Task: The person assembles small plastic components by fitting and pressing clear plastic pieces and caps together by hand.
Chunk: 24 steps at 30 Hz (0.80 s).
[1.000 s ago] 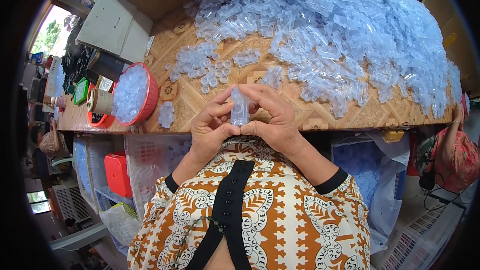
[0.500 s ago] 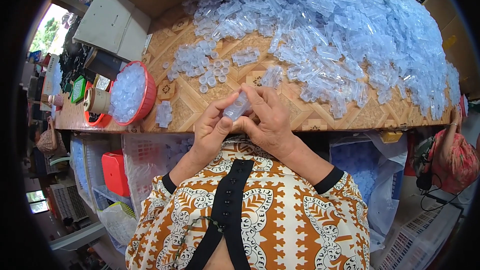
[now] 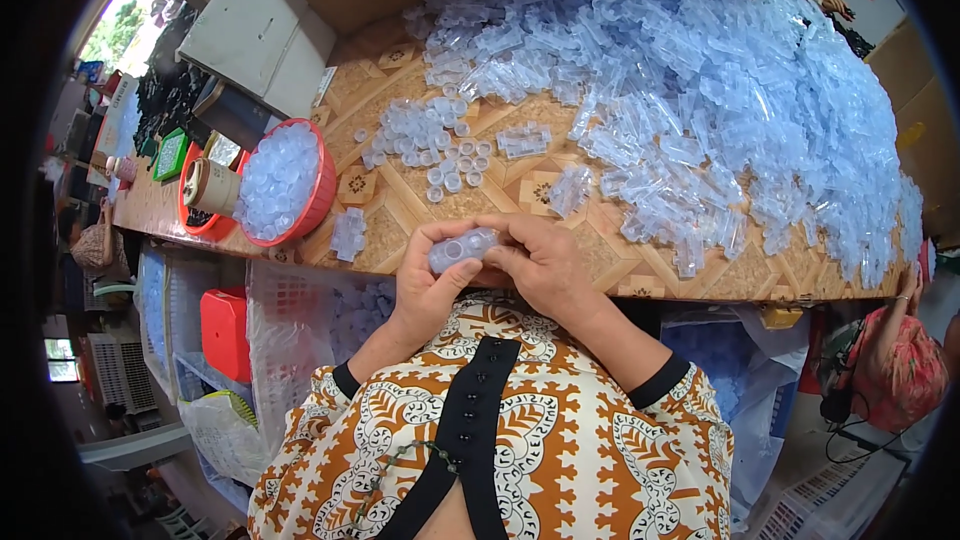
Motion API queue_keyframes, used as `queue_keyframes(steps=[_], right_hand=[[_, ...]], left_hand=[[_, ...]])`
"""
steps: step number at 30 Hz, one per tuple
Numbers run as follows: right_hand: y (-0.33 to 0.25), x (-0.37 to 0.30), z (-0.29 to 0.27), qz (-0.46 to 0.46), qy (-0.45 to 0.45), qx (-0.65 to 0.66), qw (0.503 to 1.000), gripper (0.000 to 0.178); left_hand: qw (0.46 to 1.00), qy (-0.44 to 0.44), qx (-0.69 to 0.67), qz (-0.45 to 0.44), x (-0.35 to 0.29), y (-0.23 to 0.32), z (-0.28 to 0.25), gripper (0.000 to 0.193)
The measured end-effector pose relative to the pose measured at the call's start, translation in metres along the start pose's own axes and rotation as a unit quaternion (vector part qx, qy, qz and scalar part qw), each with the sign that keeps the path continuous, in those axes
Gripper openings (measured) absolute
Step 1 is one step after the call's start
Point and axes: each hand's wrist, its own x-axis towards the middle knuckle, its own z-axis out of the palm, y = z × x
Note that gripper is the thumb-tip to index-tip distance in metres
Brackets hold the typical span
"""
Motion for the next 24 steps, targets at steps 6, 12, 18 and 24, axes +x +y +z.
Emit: queue_keyframes(steps=[6, 12, 18, 24], right_hand=[[0.008, 0.058, 0.007, -0.183, 0.029, -0.257, 0.948, 0.027], [0.016, 0.071, 0.022, -0.187, 0.052, -0.466, 0.863, 0.012], [0.016, 0.064, 0.002, -0.159, 0.048, -0.389, 0.906, 0.012], [0.016, 0.069, 0.005, -0.13, 0.09, -0.304, 0.94, 0.016]], left_hand=[[0.995, 0.075, -0.058, -0.027, -0.001, -0.006, -0.014, 0.032], [0.997, 0.064, -0.04, -0.024, 0.0, -0.008, -0.016, 0.032], [0.998, 0.028, -0.015, -0.053, 0.002, -0.003, -0.016, 0.035], [0.999, 0.025, -0.023, -0.04, -0.001, -0.007, -0.013, 0.032]])
